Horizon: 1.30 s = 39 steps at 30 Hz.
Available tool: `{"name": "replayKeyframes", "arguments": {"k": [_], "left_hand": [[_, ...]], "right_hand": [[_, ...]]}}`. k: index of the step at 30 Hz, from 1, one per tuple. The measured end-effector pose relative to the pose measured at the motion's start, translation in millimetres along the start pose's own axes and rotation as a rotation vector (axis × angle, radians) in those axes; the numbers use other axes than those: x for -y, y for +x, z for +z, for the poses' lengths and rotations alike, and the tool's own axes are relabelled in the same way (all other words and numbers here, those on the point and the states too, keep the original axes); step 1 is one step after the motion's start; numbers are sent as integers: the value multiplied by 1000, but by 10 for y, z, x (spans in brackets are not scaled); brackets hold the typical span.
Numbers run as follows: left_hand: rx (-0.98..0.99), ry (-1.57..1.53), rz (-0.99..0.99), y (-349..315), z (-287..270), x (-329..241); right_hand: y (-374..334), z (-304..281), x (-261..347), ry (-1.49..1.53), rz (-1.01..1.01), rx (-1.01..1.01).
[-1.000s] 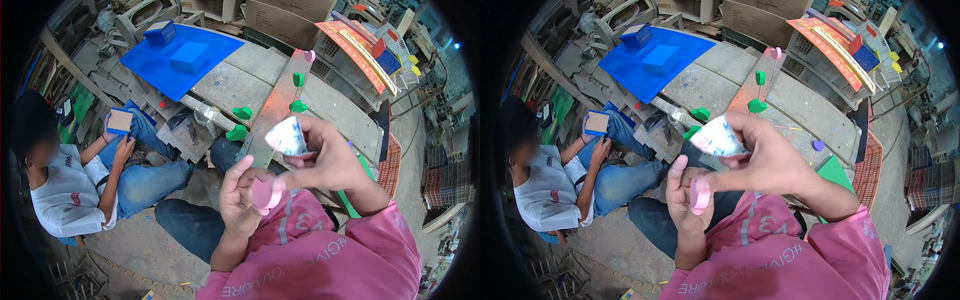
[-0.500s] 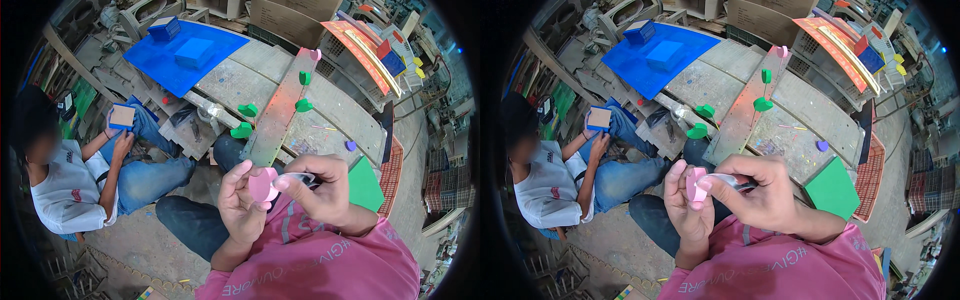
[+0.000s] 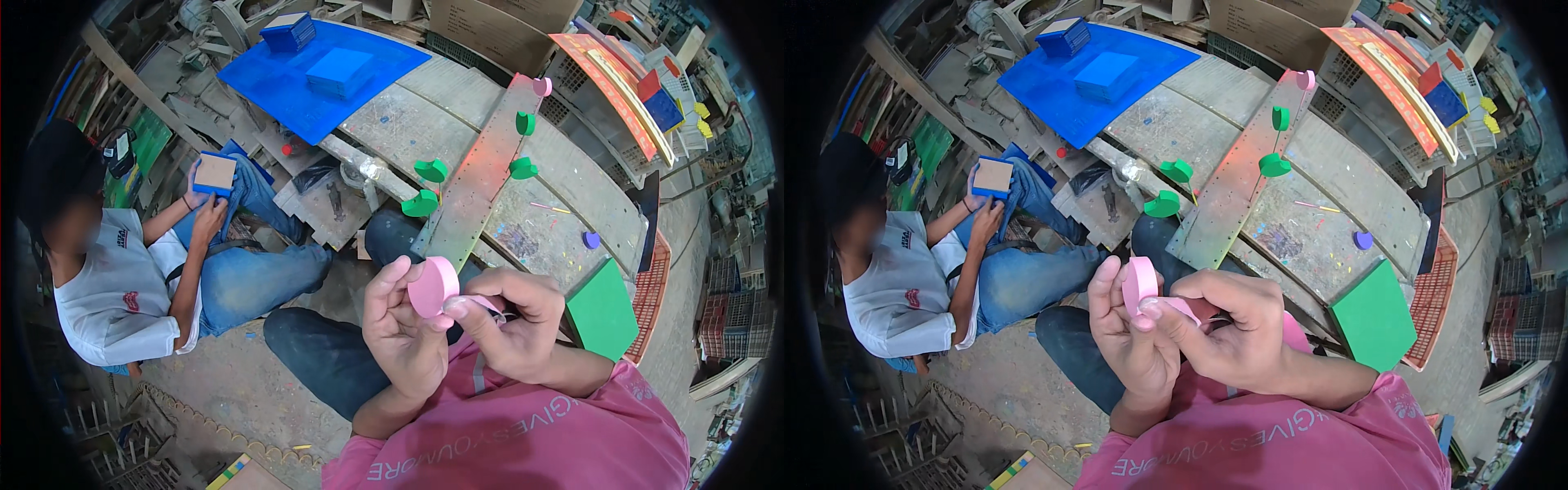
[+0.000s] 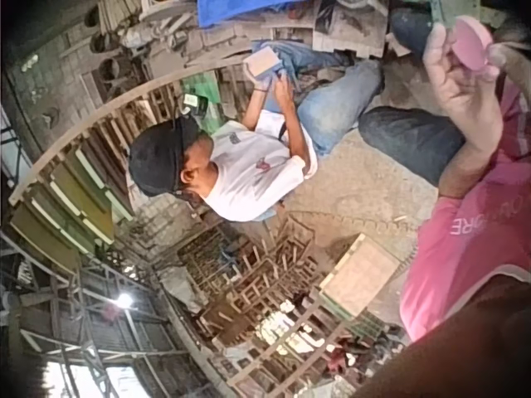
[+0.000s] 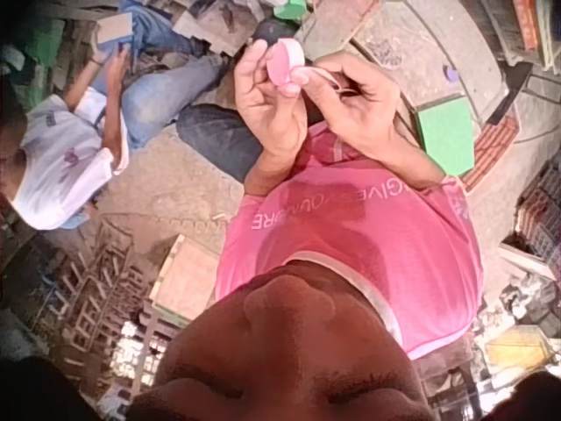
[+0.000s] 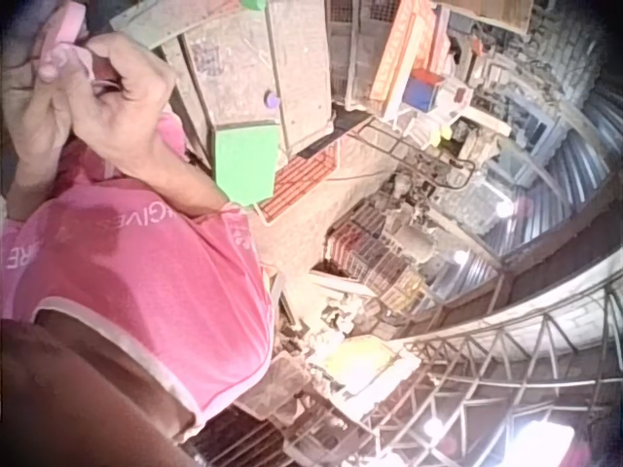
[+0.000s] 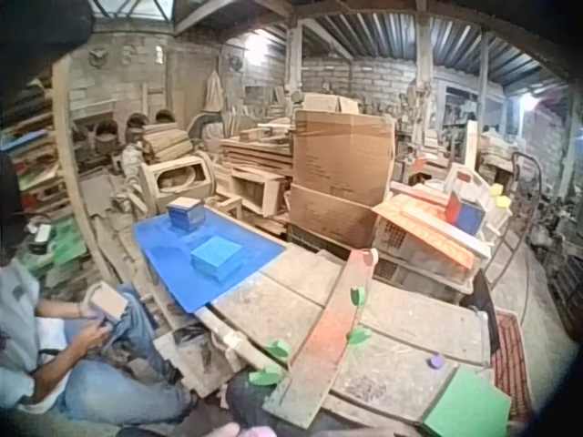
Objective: The person sits on the floor and uses a small sanding block to smooth the surface of a pink plastic object. They rotate the object to sand different sides while another person works nearby.
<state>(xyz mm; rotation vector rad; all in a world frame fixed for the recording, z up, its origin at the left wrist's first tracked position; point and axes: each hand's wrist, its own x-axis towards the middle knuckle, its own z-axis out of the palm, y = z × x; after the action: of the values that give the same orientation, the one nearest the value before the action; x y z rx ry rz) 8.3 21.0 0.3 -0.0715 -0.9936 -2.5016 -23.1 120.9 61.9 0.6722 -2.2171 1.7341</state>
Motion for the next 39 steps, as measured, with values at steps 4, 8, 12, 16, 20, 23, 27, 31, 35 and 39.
{"name": "replayKeyframes", "arguments": {"k": [4,8,12,16,20,23,27,31,35,39], "left_hand": [[-31,-42,26,25,35,21],[-32,-47,40,40,24,16],[-26,-55,48,29,-11,44],[-50,-88,9,29,-34,52],[-55,-97,-4,23,-13,64],[-23,-110,-9,38,-15,71],[-23,-103,4,49,-4,65],[-36,-137,-33,34,-40,61],[-8,-78,-20,32,-80,103],[7,-94,-38,43,-64,90]], "right_hand": [[72,-18,5,34,83,-8],[94,-15,4,82,117,-19],[0,-4,8,83,136,-9],[-45,49,-9,90,98,-13],[2,2,5,94,153,-22],[77,-25,-8,133,185,-13],[82,4,10,228,268,-10],[-12,14,5,188,275,28],[-51,35,-4,153,260,47],[0,-12,-4,134,268,43]]}}
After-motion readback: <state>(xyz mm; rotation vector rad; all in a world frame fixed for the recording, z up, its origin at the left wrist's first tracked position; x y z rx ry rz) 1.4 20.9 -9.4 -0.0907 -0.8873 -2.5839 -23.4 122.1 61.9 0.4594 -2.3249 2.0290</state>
